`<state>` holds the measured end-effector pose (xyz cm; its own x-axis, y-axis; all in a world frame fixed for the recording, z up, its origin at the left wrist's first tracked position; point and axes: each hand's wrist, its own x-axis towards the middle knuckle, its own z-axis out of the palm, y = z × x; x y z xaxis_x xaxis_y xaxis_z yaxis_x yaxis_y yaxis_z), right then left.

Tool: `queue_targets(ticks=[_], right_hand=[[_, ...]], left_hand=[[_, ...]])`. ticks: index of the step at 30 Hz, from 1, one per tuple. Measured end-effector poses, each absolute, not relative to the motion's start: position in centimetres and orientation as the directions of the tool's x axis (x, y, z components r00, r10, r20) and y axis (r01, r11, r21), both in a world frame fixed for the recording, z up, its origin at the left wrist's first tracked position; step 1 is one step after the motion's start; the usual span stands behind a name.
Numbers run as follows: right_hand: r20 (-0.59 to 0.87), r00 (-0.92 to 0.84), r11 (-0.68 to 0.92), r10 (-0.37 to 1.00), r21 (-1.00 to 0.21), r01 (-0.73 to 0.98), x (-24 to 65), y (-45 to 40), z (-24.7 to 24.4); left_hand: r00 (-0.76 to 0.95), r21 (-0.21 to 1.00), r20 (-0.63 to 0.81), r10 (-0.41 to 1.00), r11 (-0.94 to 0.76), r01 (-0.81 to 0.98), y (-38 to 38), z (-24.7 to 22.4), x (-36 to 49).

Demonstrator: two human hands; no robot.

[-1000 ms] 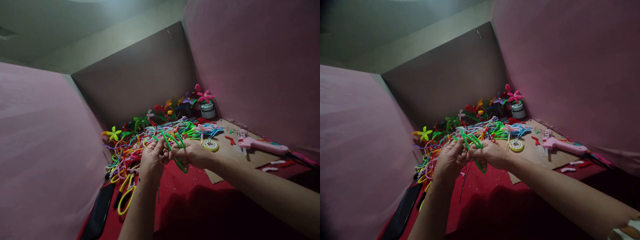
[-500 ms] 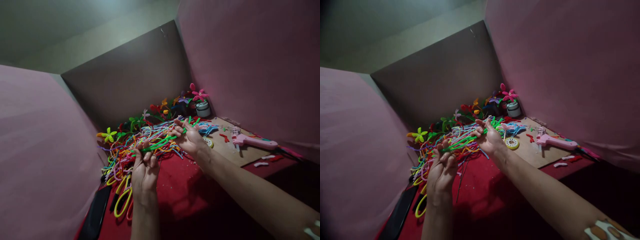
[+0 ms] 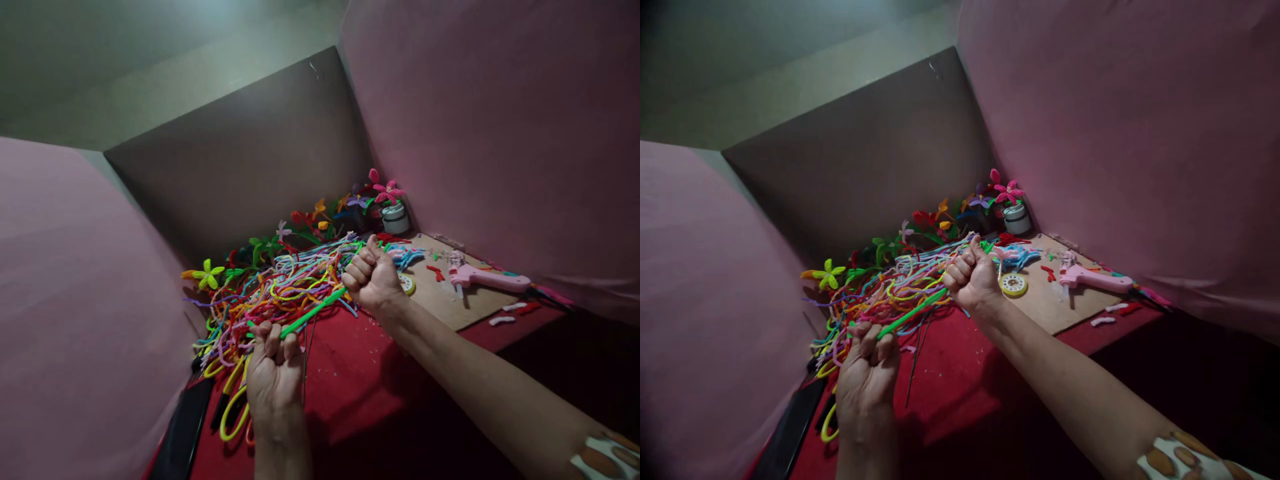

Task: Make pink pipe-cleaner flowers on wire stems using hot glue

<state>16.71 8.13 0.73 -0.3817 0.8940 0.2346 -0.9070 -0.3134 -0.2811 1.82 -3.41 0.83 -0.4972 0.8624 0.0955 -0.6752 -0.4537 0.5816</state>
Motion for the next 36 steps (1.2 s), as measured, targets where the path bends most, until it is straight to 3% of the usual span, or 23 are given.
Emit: queue_targets(ticks=[7,13,16,19,21,23,27,32,36], right_hand=[[0.219,-0.339,-0.249,0.915,-0.356,-0.901,18.1,7.6,0.6],[0.184,-0.332,-0.236,0.925,-0.405,-0.883,21.5,9.1,-0.1],[0.175,-0.175,-0.058,0.969,-0.526,-0.848,23.3,9.7,0.2],[0.384,-0.127,0.203,0.915,-0.708,-0.677,22.9,8.3,1.6],[0.486,-0.313,0.303,0.816,-0.821,-0.484,21.4,6.6,2.9],[0.497,-0.506,0.297,0.705,-0.855,-0.426,19.4,5.2,3.8],[0.397,-0.707,0.139,0.585,-0.908,-0.395,16.8,4.3,3.5],[0.342,-0.791,-0.104,0.506,-0.887,-0.450,16.7,4.9,2.2],[0.263,-0.787,-0.161,0.558,-0.896,-0.414,16.3,5.0,2.2]], left_hand=[[-0.629,0.687,0.132,0.766,-0.528,-0.499,-3.3,2.2,1.0],[-0.596,0.812,0.250,0.763,-0.500,-0.300,-3.9,6.7,0.3],[-0.572,0.846,0.361,0.736,-0.516,-0.131,-4.7,8.9,0.2],[-0.504,0.881,0.361,0.784,-0.464,-0.091,-4.9,10.0,0.6],[-0.450,0.898,0.347,0.823,-0.430,-0.095,-4.7,10.3,1.2],[-0.403,0.901,0.351,0.846,-0.423,-0.103,-4.3,10.3,1.8],[-0.361,0.893,0.375,0.854,-0.437,-0.108,-3.8,10.3,2.2],[-0.323,0.906,0.342,0.882,-0.401,-0.135,-3.3,10.2,1.1],[-0.334,0.871,0.359,0.871,-0.442,-0.215,-2.0,9.6,0.0]])
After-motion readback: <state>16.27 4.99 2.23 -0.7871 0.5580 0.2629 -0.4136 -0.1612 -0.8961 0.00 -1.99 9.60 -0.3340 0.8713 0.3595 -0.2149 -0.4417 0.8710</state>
